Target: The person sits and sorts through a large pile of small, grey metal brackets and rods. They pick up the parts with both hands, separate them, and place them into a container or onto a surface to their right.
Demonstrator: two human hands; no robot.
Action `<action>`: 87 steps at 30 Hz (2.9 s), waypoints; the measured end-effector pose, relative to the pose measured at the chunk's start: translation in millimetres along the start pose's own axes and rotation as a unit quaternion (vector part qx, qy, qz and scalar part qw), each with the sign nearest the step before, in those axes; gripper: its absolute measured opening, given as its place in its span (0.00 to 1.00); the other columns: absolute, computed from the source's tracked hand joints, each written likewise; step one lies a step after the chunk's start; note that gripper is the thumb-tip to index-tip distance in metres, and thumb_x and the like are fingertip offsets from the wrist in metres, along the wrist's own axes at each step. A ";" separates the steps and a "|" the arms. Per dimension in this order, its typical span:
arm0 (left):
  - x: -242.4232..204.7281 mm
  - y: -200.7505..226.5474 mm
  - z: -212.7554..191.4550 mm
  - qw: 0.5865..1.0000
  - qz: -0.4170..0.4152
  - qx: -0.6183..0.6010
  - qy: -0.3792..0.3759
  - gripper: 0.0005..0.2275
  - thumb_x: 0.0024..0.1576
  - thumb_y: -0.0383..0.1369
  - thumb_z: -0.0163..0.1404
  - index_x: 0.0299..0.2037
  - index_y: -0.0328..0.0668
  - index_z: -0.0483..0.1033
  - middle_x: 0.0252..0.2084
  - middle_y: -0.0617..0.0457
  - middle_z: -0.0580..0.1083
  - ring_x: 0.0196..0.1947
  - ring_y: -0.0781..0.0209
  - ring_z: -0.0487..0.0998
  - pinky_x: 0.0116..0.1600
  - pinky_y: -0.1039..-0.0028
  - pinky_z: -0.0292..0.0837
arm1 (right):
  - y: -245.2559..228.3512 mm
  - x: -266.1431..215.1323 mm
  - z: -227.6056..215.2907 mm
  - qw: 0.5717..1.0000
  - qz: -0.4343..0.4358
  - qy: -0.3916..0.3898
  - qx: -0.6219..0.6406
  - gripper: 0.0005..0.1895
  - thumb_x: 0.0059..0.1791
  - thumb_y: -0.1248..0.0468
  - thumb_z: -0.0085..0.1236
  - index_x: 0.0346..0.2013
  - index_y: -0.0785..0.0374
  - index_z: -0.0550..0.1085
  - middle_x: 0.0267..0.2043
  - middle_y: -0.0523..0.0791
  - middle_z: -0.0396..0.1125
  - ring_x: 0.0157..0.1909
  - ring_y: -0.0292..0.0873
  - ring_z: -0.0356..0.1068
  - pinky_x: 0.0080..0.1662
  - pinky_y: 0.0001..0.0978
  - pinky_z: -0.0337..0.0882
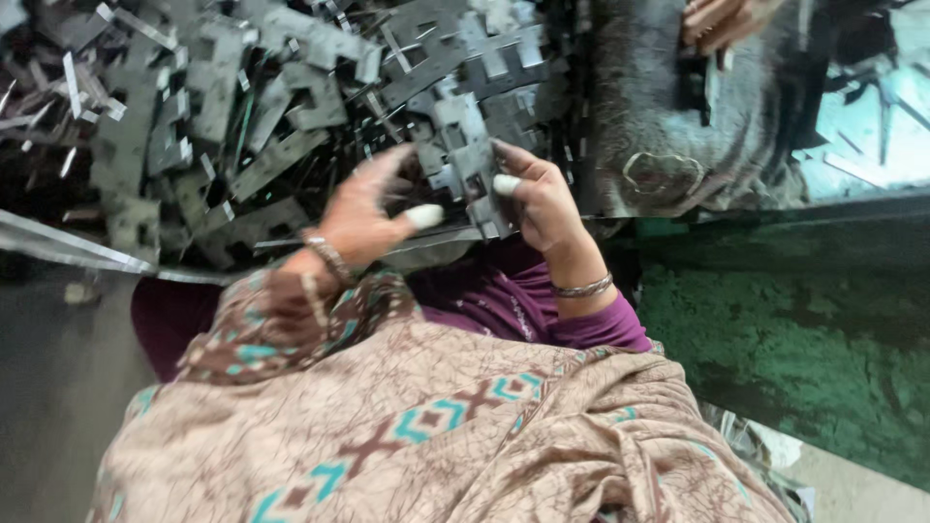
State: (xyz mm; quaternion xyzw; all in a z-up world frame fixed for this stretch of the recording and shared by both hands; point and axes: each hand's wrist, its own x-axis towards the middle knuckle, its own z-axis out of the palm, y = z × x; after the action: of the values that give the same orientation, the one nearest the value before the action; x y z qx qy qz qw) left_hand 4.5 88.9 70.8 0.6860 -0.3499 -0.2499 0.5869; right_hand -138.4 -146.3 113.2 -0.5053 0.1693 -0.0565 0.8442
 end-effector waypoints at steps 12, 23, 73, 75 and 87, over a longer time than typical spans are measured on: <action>-7.9 -87.2 -86.3 0.806 0.014 0.564 0.178 0.17 0.52 0.26 0.58 0.52 0.44 0.77 0.65 0.47 0.69 0.64 0.42 0.69 0.66 0.54 0.64 | -119.9 78.3 -192.5 0.423 -0.218 0.359 -0.803 0.35 0.45 0.80 0.49 0.69 0.77 0.62 0.52 0.60 0.72 0.37 0.54 0.75 0.38 0.34 0.76; -15.9 -22.1 -129.6 0.984 0.082 0.093 0.130 0.18 0.54 0.32 0.64 0.51 0.40 0.71 0.61 0.49 0.73 0.63 0.49 0.75 0.66 0.54 0.75 | -19.4 69.4 -55.1 0.569 -0.273 0.033 -0.775 0.30 0.45 0.57 0.70 0.58 0.67 0.72 0.54 0.57 0.68 0.56 0.60 0.69 0.55 0.49 0.72; -13.4 -32.9 -7.6 0.787 -0.116 -0.598 0.101 0.19 0.61 0.21 0.44 0.63 0.36 0.67 0.57 0.42 0.74 0.52 0.49 0.79 0.59 0.60 0.79 | -8.5 21.9 15.1 0.939 -0.095 -0.043 0.328 0.36 0.48 0.46 0.63 0.58 0.72 0.69 0.51 0.57 0.70 0.46 0.50 0.77 0.48 0.35 0.77; -14.6 -37.3 10.2 0.787 -0.156 -0.588 0.101 0.21 0.59 0.22 0.42 0.64 0.39 0.66 0.58 0.44 0.74 0.51 0.50 0.79 0.57 0.58 0.79 | -9.9 16.3 38.2 0.985 -0.038 0.045 0.160 0.27 0.43 0.60 0.61 0.56 0.63 0.70 0.56 0.51 0.69 0.47 0.46 0.76 0.49 0.36 0.78; 10.9 -59.9 55.5 0.622 -0.090 -0.751 0.203 0.12 0.63 0.42 0.51 0.48 0.44 0.70 0.44 0.42 0.75 0.43 0.44 0.78 0.49 0.54 0.78 | 44.9 8.5 88.4 0.739 -0.259 -0.160 -0.600 0.28 0.53 0.71 0.54 0.69 0.68 0.66 0.65 0.59 0.65 0.61 0.60 0.69 0.58 0.42 0.73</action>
State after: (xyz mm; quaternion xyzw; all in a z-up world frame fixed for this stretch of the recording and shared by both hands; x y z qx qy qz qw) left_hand -19.3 49.4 2.5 0.0683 0.1505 -0.3320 0.9287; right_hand -103.5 -53.2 110.2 -0.9335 -0.1071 -0.0779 0.3332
